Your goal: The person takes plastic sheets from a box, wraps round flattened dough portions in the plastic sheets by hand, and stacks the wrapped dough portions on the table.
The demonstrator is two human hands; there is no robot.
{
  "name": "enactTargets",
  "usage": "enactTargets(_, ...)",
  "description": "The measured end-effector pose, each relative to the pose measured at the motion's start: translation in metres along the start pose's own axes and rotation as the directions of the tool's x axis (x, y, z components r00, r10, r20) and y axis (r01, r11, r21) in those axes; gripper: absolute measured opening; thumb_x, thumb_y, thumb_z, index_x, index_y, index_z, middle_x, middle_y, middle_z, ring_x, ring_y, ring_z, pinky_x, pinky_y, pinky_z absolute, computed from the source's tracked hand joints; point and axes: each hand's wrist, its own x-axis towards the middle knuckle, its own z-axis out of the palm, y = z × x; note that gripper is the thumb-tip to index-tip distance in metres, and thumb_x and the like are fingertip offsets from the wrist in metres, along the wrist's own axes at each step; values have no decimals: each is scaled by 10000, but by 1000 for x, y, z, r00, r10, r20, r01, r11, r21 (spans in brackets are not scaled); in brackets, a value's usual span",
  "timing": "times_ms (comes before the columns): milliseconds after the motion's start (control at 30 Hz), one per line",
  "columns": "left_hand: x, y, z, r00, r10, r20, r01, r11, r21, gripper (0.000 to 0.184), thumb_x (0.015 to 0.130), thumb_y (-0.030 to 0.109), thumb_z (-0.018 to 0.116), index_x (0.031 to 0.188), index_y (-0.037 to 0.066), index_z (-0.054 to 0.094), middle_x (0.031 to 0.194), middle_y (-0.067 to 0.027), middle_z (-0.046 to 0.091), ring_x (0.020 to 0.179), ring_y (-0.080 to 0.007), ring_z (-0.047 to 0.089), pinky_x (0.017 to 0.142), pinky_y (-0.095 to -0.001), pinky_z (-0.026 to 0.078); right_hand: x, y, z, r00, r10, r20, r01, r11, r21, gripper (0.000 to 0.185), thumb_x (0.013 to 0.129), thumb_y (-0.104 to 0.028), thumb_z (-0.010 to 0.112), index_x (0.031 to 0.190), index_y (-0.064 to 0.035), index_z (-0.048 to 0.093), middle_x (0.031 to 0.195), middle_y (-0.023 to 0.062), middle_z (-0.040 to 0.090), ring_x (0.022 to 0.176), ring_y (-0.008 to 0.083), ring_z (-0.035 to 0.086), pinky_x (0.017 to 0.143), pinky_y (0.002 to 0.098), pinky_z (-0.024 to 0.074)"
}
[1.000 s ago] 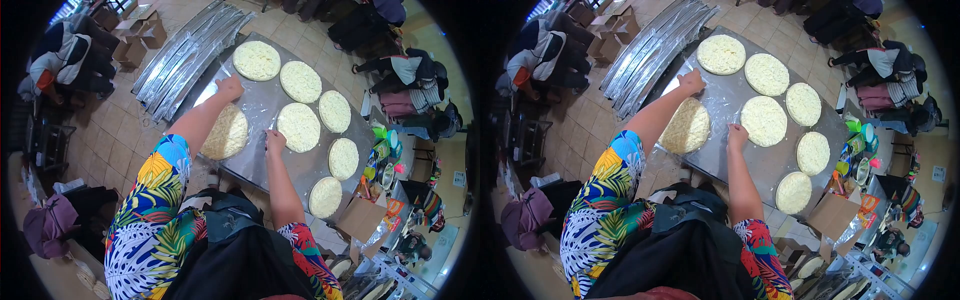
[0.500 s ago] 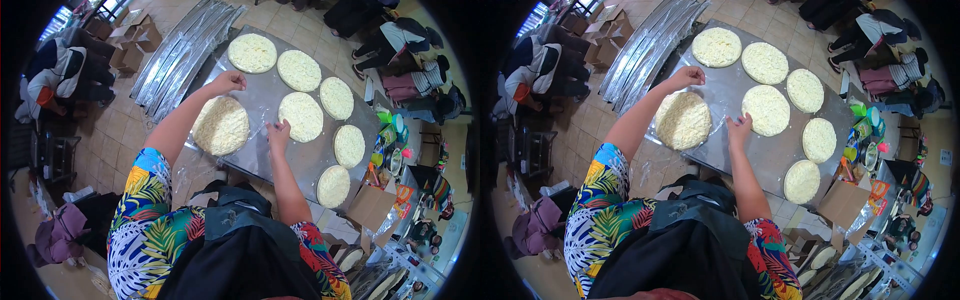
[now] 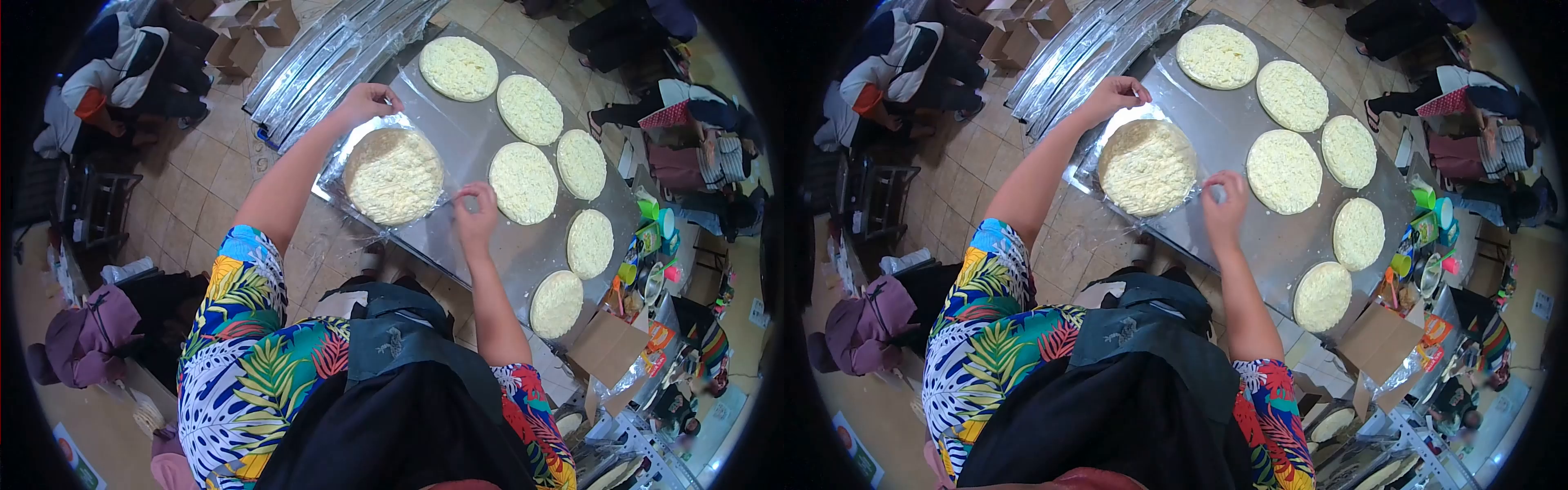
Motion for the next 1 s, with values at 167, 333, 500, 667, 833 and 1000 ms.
enactTargets(167, -14, -20, -8, 999, 19, -28, -20, 999, -45, 63, 753, -41, 631, 791, 9, 625, 946, -53, 652, 861, -118, 596, 805, -255, 476, -19, -6, 9, 940, -226, 253, 300, 902, -309, 130, 704, -55, 670, 805, -76, 590, 903, 67, 554, 905, 261, 520, 839, 381, 380)
enactTargets(333, -38, -13, -8, 967, 245, 65, -242, 817, 523, 133, 687, -74, 606, 783, 15, 631, 972, -60, 602, 949, -205, 586, 832, -298, 456, -25, 3, 14, 849, -340, 406, 489, 796, -357, 175, 675, -61, 650, 836, -89, 586, 875, 59, 534, 859, 250, 512, 812, 385, 386)
enactTargets(500, -42, -16, -5, 931, 357, 78, -281, 564, 776, 191, 653, -70, 598, 799, 45, 643, 1003, -63, 598, 986, -233, 574, 863, -339, 447, -31, 11, 17, 794, -351, 496, 558, 745, -366, 195, 672, -66, 622, 861, -93, 580, 861, 55, 523, 845, 241, 510, 812, 377, 388)
enactTargets(667, -44, -10, 78, 832, 541, 124, -427, 482, 765, 311, 761, 78, 575, 1071, 74, 599, 1191, -137, 563, 1150, -322, 495, 1008, -444, 361, -36, 13, 18, 786, -374, 492, 571, 745, -345, 208, 673, -73, 621, 877, -88, 582, 888, 59, 529, 857, 240, 513, 817, 375, 389)
enactTargets(833, -61, -45, 122, 930, 322, 177, -255, 217, 942, 613, 923, 514, 395, 1410, 146, 354, 1494, -129, 255, 1389, -339, 201, 1123, -499, 164, -36, 16, -2, 814, -339, 471, 522, 783, -339, 302, 666, -75, 639, 960, -71, 571, 942, 80, 547, 901, 256, 526, 836, 396, 387)
enactTargets(1000, -67, -52, 121, 951, 266, 160, -211, 176, 962, 677, 899, 569, 404, 1448, 189, 296, 1531, -126, 162, 1404, -375, 133, 1125, -533, 101, -21, 32, -6, 955, -123, 272, 236, 867, -438, 322, 725, -84, 644, 1031, -61, 548, 962, 92, 554, 931, 278, 531, 845, 412, 386)
